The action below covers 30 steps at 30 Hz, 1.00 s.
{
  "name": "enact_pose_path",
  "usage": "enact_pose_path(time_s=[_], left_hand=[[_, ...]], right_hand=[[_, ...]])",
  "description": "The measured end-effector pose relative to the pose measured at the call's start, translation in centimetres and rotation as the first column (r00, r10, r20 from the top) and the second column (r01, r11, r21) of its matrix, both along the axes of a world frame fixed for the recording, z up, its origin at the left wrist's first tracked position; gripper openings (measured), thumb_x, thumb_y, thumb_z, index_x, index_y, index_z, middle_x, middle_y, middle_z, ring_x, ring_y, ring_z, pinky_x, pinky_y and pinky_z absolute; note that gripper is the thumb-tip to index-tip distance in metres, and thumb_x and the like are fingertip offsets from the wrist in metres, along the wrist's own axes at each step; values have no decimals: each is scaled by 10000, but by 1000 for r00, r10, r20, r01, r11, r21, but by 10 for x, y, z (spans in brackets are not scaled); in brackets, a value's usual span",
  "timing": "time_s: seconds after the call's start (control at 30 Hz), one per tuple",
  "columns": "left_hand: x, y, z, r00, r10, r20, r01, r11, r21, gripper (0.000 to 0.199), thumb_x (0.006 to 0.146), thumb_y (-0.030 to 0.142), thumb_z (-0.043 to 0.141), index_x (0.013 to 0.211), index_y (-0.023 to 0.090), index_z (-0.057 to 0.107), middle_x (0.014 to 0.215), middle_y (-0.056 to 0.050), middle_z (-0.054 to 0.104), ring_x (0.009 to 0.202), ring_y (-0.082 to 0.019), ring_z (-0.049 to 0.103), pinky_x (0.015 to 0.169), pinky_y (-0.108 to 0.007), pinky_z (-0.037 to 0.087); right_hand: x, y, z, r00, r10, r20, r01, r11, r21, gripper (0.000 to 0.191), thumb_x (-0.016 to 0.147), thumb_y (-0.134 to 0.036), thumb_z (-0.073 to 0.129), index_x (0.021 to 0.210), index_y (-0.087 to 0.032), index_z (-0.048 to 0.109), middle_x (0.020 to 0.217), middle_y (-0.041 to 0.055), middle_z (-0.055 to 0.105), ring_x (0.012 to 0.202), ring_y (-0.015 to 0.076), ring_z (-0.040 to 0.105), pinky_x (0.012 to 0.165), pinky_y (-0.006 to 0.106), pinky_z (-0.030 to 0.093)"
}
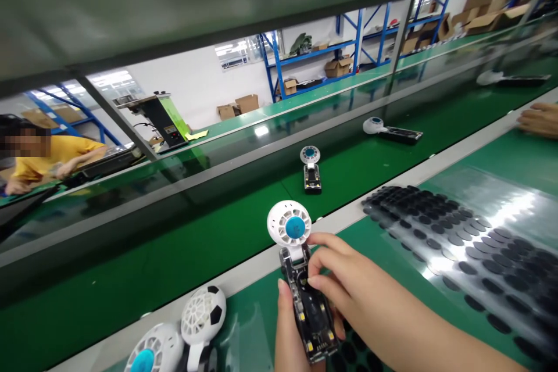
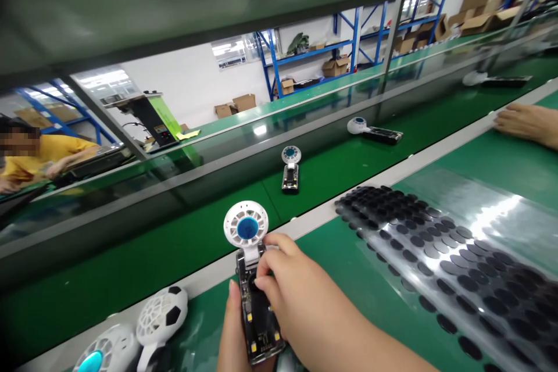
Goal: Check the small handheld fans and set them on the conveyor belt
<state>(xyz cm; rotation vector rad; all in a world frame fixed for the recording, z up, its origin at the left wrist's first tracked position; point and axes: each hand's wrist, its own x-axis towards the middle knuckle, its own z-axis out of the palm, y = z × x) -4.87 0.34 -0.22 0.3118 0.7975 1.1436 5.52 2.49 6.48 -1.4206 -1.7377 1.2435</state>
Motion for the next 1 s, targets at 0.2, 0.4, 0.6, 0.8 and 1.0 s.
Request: enact_pose_path(time_s=[0.2, 0.4, 0.6, 0.8, 1.0], left_hand=[[-1, 0, 0, 1000, -22, 12, 23, 998, -64, 532, 706, 640, 467, 648, 150, 665, 514, -87, 621, 565, -252, 613, 509, -314, 456], [-4, -2, 4, 1000, -1, 0, 1, 994, -109, 449, 699, 584, 536, 824, 178, 680, 597, -74, 661, 608, -252, 623, 511, -298, 452], [-4, -2, 7, 1000, 10, -4, -10, 991, -131, 434, 688, 566, 566, 860, 184, 677, 618, -70, 666, 605, -248, 625, 505, -291, 450], [-3, -2, 6, 1000, 15, 2, -15, 988, -155, 466, 686, 589, 546, 864, 179, 675, 605, -78, 659, 600, -259, 629, 482, -297, 453], [-2, -2, 4, 1000, 20, 15, -17, 983, -181, 450, 698, 574, 544, 859, 173, 671, 602, -74, 646, 603, -253, 627, 484, -297, 457]], right_hand=[[-3, 4, -4, 994, 22, 109, -35, 992, 122, 173, 818, -149, 387, 665, -210, 440, 1079, -14, 453, 647, 91, 509, 512, 210, 405], [-5, 5, -13, 990, 31, 135, -56, 981, 187, 160, 810, -131, 382, 683, -212, 437, 1140, -10, 414, 766, 116, 545, 576, 221, 422], [-6, 5, -16, 990, 25, 140, -52, 979, 196, 159, 807, -136, 392, 677, -212, 444, 1170, -9, 411, 828, 137, 564, 635, 236, 450], [-6, 3, -16, 986, 16, 168, -53, 974, 219, 162, 803, -124, 394, 685, -211, 464, 1191, 1, 419, 863, 155, 572, 656, 251, 470], [-8, 3, -14, 975, 7, 221, -61, 969, 239, 166, 813, -124, 394, 713, -220, 486, 1166, 10, 445, 912, 186, 559, 694, 294, 486]])
